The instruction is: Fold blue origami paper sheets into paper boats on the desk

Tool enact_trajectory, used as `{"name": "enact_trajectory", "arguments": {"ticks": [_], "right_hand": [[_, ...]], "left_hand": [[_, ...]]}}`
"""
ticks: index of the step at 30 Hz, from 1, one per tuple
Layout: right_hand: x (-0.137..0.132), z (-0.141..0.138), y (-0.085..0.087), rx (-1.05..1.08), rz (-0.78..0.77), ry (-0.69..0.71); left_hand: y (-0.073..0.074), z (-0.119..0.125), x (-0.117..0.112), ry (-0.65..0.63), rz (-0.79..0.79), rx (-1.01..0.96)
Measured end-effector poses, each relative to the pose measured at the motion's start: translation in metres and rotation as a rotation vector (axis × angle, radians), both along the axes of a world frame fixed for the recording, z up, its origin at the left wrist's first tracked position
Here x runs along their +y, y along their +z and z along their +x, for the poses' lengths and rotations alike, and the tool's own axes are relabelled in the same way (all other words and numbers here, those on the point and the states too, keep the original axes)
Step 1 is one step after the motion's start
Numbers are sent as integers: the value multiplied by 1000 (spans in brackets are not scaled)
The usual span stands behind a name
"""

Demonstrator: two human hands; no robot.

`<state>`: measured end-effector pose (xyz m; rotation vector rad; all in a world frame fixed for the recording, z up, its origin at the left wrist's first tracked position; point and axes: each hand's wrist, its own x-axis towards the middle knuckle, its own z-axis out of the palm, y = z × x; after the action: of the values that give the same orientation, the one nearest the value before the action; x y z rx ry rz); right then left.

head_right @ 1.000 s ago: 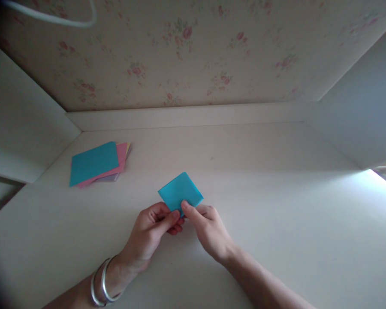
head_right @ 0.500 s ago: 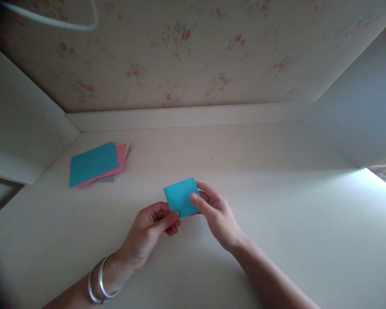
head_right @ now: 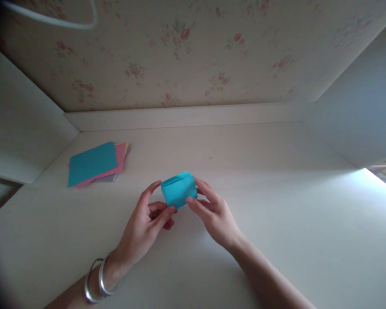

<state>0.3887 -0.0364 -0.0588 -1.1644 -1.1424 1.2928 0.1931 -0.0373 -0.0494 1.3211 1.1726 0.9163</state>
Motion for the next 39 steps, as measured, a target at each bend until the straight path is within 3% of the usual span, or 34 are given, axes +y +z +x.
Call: {"name": "enact_trajectory", "arguments": {"ticks": [5, 10, 16, 20, 22, 28, 32, 39], "right_hand": [[1, 12, 3, -174, 210, -47], [6, 32, 2, -318, 401, 76], [11, 41, -3, -409, 314, 254], [13, 43, -6, -440, 272, 347], [14, 45, -8, -510, 320, 385], [9, 51, -1, -775, 508, 412], [-3, 57, 4, -905, 518, 415], [-11, 50, -4, -1034, 708, 396]], "left_hand": [[-8, -5, 1, -46, 211, 92], [-13, -10, 6, -124, 557, 333], [-13, -11, 5, -145, 788, 732], [-9, -7, -1, -105, 963, 881], [-8, -5, -2, -98, 981, 909], [-17, -4, -1, -389, 983, 865], [-18, -2, -2, -364, 925, 895], [-12, 1, 0, -320, 830, 856]]}}
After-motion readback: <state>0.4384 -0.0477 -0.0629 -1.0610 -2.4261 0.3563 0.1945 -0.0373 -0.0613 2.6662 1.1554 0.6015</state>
